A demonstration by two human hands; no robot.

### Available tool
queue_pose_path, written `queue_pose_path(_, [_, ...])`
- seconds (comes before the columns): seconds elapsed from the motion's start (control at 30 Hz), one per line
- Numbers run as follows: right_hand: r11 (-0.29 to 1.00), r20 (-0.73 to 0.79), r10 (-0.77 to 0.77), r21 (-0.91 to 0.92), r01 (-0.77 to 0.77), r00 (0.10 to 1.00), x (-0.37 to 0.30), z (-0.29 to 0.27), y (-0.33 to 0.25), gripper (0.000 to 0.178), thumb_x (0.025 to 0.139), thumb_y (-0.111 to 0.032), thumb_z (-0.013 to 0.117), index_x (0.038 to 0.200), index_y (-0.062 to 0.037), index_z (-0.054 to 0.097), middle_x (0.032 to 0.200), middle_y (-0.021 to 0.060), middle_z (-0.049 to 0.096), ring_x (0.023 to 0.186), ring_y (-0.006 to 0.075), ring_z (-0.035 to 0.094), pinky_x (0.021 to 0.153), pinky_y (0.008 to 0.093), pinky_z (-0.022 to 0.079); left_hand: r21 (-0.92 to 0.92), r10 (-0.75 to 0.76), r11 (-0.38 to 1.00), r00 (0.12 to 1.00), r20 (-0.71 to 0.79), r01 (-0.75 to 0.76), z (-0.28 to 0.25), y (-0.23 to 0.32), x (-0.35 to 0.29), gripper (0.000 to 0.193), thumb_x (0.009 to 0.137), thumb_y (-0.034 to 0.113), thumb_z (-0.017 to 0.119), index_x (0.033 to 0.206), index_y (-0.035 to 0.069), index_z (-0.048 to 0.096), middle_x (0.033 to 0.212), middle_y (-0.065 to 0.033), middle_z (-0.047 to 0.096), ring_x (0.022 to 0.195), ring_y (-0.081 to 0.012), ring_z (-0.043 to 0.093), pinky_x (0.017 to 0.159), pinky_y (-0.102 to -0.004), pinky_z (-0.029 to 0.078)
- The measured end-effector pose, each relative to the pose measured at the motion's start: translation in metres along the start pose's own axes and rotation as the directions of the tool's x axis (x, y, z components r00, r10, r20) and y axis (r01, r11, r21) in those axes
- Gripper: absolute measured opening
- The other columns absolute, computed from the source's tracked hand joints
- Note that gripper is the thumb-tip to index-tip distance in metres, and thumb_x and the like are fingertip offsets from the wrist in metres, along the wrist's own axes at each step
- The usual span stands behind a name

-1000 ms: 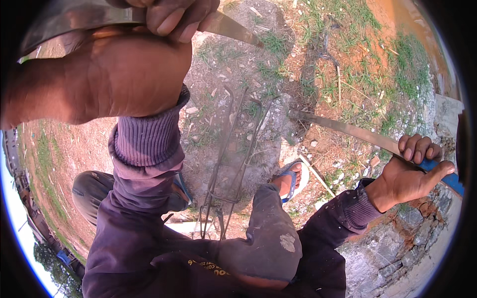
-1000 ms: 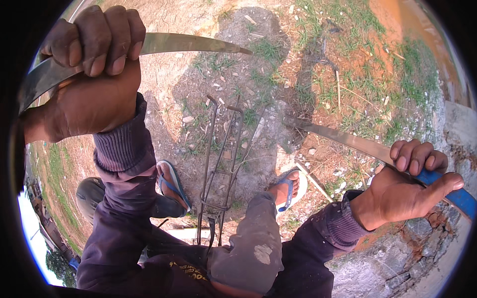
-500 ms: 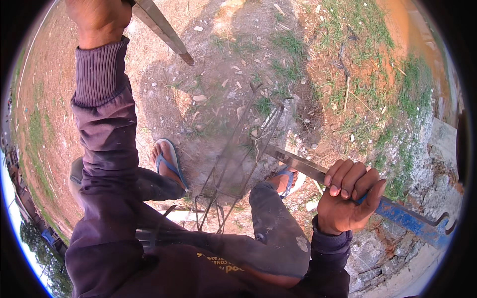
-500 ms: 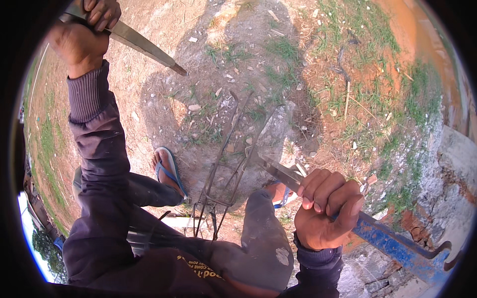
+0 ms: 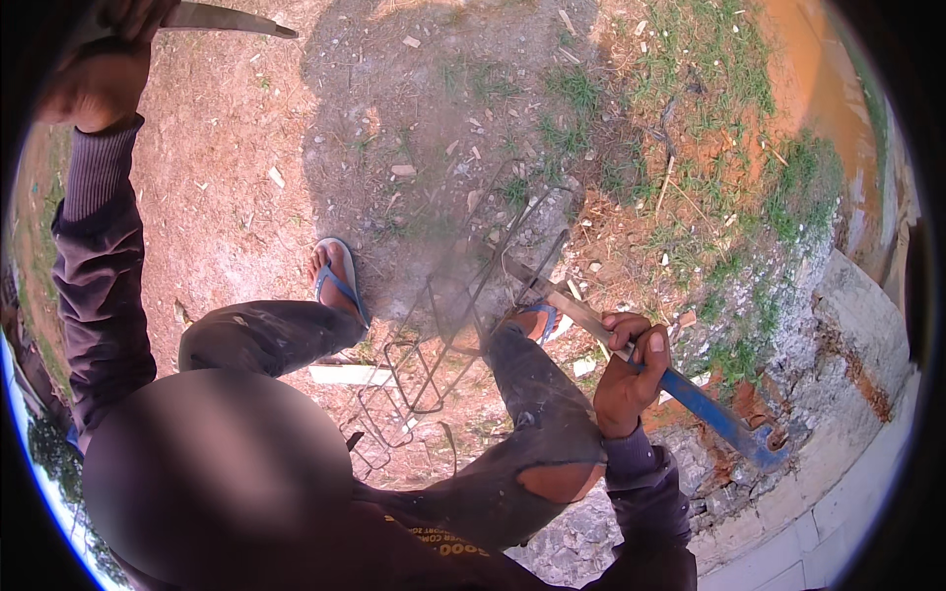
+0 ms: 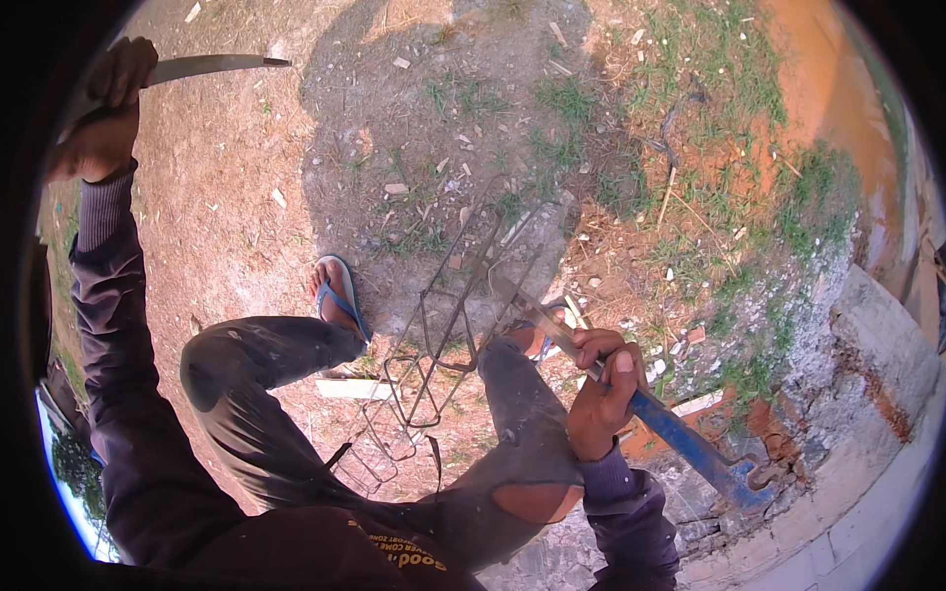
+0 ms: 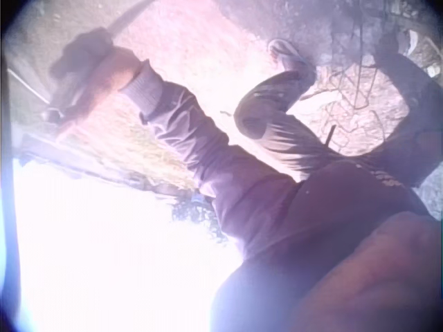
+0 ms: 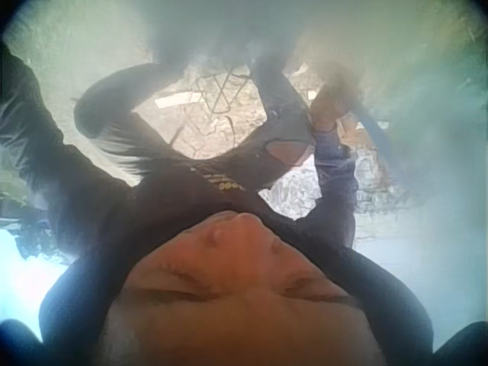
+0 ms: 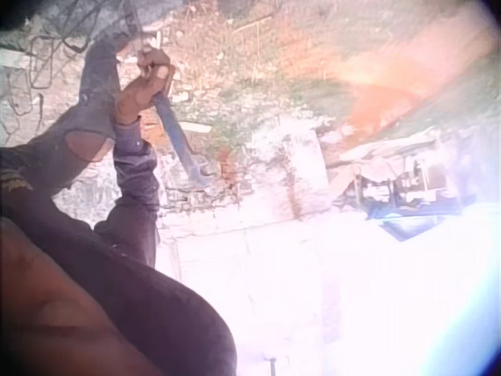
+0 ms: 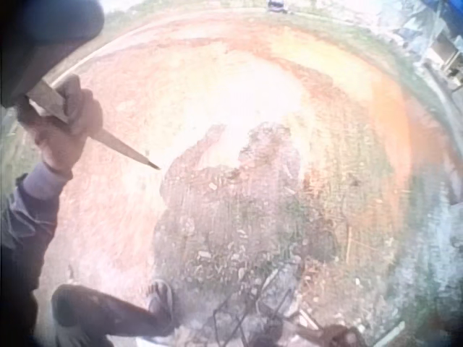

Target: The person assembles a rebar cage by hand, using a metal bar and a hammer to bend and secure the wire ties. The person repeatedly positions the rebar, bends the ties, and hammers them into place.

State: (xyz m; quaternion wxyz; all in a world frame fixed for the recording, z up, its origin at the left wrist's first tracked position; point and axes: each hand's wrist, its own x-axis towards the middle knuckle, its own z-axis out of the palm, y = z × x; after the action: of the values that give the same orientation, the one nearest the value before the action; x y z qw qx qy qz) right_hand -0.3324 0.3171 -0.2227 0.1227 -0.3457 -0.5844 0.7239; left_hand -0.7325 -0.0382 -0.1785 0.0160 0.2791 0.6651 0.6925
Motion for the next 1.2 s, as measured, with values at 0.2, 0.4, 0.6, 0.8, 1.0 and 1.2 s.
queue_pose_path(0.2, [0.987,-0.056,0.051,-0.151,-0.058,0.997,-0.023,0.03,-0.004,0.028,0.098,-0.023,0.038,0.074,-0.0109,0.03,0.078,0.0135,0.052,0.093,0.0278,0.054,0.097,0.0484,0.037,0.212,-0.366,0.903,0.927,-0.082,0.375,-0.052,-0.021,-0.091,0.089,0.065,0.098,0.03,0.071,0.01,0.037,0.062,0.001,0.034,0.053,-0.0108,0.033,0.049,-0.0278,0.025])
queue_pose_path(0.4, [0.983,-0.126,0.013,-0.179,-0.036,0.992,-0.04,0.066,0.0,0.031,0.095,-0.024,0.042,0.078,-0.0001,0.052,0.083,0.0116,0.06,0.087,0.0216,0.057,0.092,0.0416,0.041,0.762,-0.58,0.575,0.805,0.122,0.299,-0.086,-0.095,-0.15,0.058,0.09,0.061,0.053,0.101,0.004,0.058,0.078,-0.0103,0.058,0.069,-0.0232,0.058,0.062,-0.0352,0.046])
queue_pose_path(0.6, [0.996,-0.224,0.006,-0.082,-0.025,0.974,-0.039,0.075,0.006,0.03,0.096,-0.021,0.044,0.07,-0.0077,0.037,0.078,0.0125,0.061,0.085,0.0242,0.059,0.093,0.0443,0.044,0.901,-0.561,0.378,0.827,0.041,0.212,-0.006,-0.11,-0.175,0.055,0.088,0.035,0.061,0.134,0.009,0.047,0.133,-0.0185,0.049,0.122,-0.0395,0.048,0.103,-0.0459,0.039])
queue_pose_path(0.8, [1.0,-0.343,0.01,0.006,-0.008,0.939,-0.05,0.085,0.01,0.028,0.094,-0.018,0.044,0.07,-0.006,0.04,0.08,0.0129,0.063,0.087,0.0243,0.06,0.092,0.0421,0.044,0.63,-0.257,0.771,0.861,0.44,-0.091,0.157,-0.046,-0.139,0.043,0.091,0.031,0.059,0.125,0.005,0.053,0.13,-0.0181,0.051,0.117,-0.0368,0.052,0.103,-0.0459,0.038])
queue_pose_path(1.0, [1.0,-0.455,-0.001,0.015,0.009,0.89,-0.067,0.097,0.018,0.026,0.094,-0.018,0.047,0.078,0.001,0.056,0.082,0.0084,0.063,0.084,0.0169,0.054,0.09,0.0332,0.039,0.704,-0.552,0.679,0.49,0.675,-0.206,0.279,-0.041,-0.103,0.036,0.093,0.034,0.052,0.11,0.005,0.065,0.114,-0.0186,0.063,0.112,-0.0359,0.057,0.104,-0.0504,0.035])
queue_pose_path(1.2, [0.98,-0.621,-0.07,0.102,0.169,0.781,-0.09,0.113,0.03,0.021,0.093,-0.012,0.049,0.077,0.0006,0.057,0.08,0.0068,0.06,0.079,0.0143,0.052,0.083,0.0311,0.042,0.702,-0.746,0.586,0.068,0.662,-0.404,0.318,-0.077,-0.123,0.025,0.082,0.021,0.058,0.101,0.015,0.072,0.105,-0.009,0.071,0.104,-0.0301,0.065,0.092,-0.0523,0.04])
